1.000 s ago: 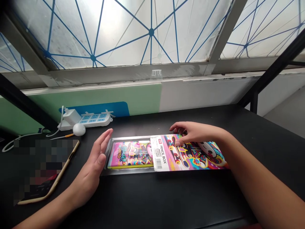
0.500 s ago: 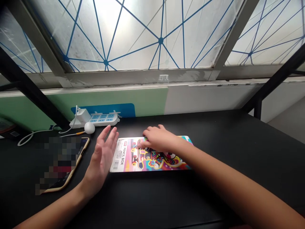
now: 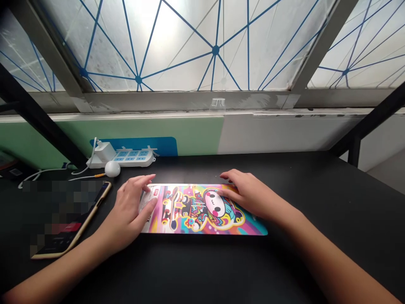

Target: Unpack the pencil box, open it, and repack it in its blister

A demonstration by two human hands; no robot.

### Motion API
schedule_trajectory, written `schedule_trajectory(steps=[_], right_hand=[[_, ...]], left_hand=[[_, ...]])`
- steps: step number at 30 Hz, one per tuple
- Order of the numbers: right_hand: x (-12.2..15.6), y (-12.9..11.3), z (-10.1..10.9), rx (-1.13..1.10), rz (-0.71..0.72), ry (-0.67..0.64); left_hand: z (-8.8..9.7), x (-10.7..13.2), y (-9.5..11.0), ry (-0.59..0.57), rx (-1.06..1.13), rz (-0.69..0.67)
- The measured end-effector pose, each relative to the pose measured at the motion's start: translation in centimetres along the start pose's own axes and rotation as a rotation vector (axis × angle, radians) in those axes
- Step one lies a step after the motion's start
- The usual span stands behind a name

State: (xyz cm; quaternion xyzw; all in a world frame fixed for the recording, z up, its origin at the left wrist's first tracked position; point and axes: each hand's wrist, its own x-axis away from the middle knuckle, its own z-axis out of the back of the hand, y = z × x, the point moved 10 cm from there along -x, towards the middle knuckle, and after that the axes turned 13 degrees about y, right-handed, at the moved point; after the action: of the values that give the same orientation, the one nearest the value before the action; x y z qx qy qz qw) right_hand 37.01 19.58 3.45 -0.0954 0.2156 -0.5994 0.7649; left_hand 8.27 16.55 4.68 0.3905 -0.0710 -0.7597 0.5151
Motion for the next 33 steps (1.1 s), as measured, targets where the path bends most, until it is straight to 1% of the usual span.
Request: schedule_trajectory(steps=[1, 2, 4, 8, 10, 13, 14, 16, 19, 22, 25, 29, 31, 33], right_hand=[[0.0, 0.7, 0.1, -0.017, -0.027, -0.002], [-0.1, 1.0, 0.0, -0.04, -0.033, -0.009], [-0.3, 0.4, -0.5, -0.087, -0.01, -0.04], [-0.3, -1.1, -1.4, -0.128, 0.036, -0.09], [-0.2, -1.2, -1.3, -0.151, 0.029, -0.086], [-0.1, -1.0, -1.2, -0.178, 0.016, -0.091], [0.0, -1.0, -1.2, -0.182, 0.013, -0.096], [0.0, -1.0, -1.3, -0.175, 0.013, -0.1], [-0.2, -1.2, -1.1, -0.137, 0.046, -0.08], [-0.2, -2.1, -0.1, -0.096, 0.148, 0.013], [0.5, -3.9, 2.0, -0.085, 0.293, 0.199], [3.3, -7.5, 5.6, -0.002, 0.531, 0.542], [4.6, -8.8, 6.4, 0.042, 0.601, 0.639], [5.0, -9.2, 6.6, 0.066, 0.61, 0.658]], left_hand=[[-0.3, 0.0, 0.3, -0.03, -0.046, -0.043], [-0.6, 0.1, 0.3, -0.062, -0.078, -0.062], [-1.0, 0.1, 0.1, -0.113, -0.117, -0.062], [-1.3, 0.1, -0.4, -0.136, -0.171, -0.067], [-1.9, 0.3, -0.8, -0.198, -0.16, -0.035], [-3.0, 0.8, -1.8, -0.309, -0.111, 0.062], [-3.1, 0.9, -2.0, -0.322, -0.104, 0.085], [-3.2, 0.8, -2.2, -0.313, -0.108, 0.1], [-3.0, 0.7, -2.2, -0.276, -0.112, 0.083], [-2.3, 0.4, -1.6, -0.192, -0.114, 0.014], [-0.2, -0.4, -0.3, -0.012, -0.106, -0.089], [3.8, -1.2, 1.9, 0.274, -0.103, -0.272], [5.1, -1.3, 2.9, 0.341, -0.115, -0.372], [5.5, -1.2, 3.8, 0.323, -0.125, -0.459]])
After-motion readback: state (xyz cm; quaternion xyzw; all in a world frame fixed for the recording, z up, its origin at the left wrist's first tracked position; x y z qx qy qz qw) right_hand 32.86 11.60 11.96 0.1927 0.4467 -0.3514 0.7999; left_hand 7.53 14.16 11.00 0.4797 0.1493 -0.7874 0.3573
